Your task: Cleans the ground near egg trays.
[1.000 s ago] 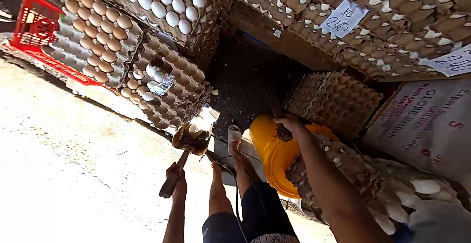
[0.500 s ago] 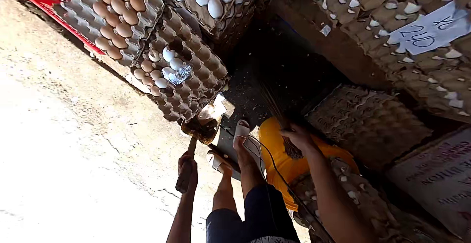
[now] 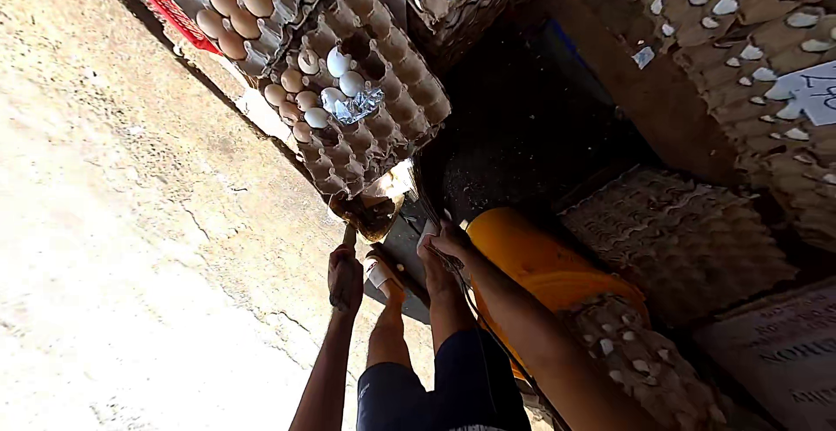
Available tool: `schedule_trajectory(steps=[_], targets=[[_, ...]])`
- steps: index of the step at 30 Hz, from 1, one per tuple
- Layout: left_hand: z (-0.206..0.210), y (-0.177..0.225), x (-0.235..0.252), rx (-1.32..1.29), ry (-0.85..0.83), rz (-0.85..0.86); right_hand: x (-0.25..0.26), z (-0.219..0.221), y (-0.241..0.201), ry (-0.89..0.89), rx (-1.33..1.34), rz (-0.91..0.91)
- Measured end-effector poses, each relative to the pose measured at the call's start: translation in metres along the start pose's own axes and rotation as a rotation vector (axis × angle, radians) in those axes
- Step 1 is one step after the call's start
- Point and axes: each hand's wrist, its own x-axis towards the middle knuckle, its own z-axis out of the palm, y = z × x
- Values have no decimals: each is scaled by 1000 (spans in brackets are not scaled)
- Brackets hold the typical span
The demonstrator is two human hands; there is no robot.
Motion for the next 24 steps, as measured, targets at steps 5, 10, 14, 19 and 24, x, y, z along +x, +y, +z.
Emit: schedule_trajectory(steps=[5, 10, 14, 19, 24], targets=[[-20, -22, 7, 26, -35, 82, -117, -45, 77, 237, 512, 91], [-40, -45, 9, -31, -45, 130, -53, -17, 56, 419, 785, 378], [-57, -58, 6, -77, -77, 122, -30, 73, -36, 98, 641, 251], [-101, -91, 20, 70, -179, 83, -123, 124, 7, 272, 957, 119], [-136, -101, 30, 248, -318, 317, -48, 192, 0, 369, 1020, 381]])
